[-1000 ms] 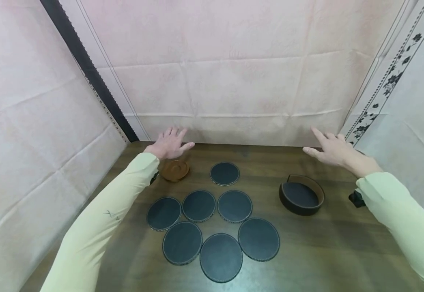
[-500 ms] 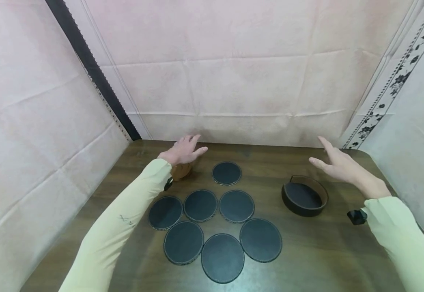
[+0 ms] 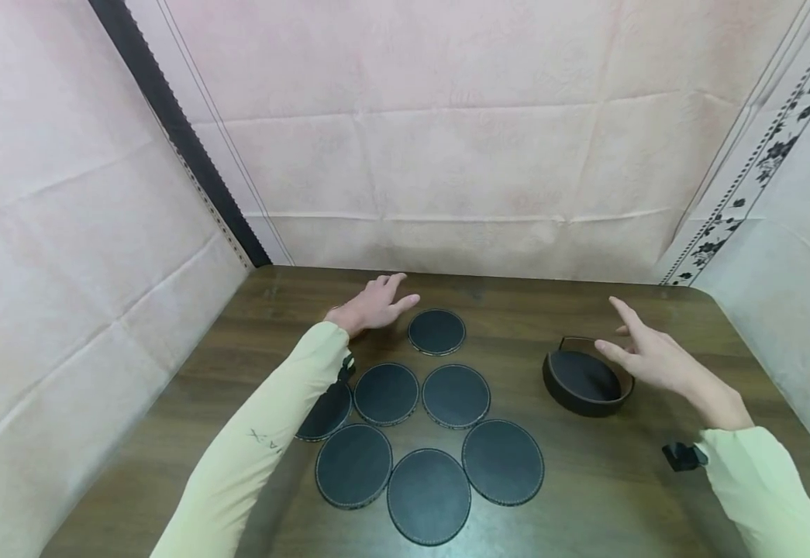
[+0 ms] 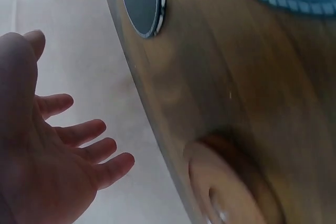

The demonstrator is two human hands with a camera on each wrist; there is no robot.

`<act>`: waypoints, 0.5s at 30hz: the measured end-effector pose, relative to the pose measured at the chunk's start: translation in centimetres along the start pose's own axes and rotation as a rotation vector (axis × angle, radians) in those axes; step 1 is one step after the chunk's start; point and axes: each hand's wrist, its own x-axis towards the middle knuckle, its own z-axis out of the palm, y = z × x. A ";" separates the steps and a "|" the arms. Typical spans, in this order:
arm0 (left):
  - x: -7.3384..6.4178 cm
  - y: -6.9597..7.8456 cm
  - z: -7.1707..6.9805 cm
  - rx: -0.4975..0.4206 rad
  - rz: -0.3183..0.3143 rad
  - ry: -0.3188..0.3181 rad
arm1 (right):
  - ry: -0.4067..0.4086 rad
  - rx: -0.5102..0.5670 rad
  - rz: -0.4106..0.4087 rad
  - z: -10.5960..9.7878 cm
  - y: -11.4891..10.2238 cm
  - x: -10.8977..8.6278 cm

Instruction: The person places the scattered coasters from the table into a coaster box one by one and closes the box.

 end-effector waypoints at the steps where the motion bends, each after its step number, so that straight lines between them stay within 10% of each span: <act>1: 0.0 0.1 0.2 -0.011 0.001 -0.005 | -0.006 0.020 0.002 0.2 0.0 -0.2; 15: 0.1 2.6 3.3 -0.016 0.003 -0.075 | 0.076 0.062 -0.064 2.8 0.0 -1.0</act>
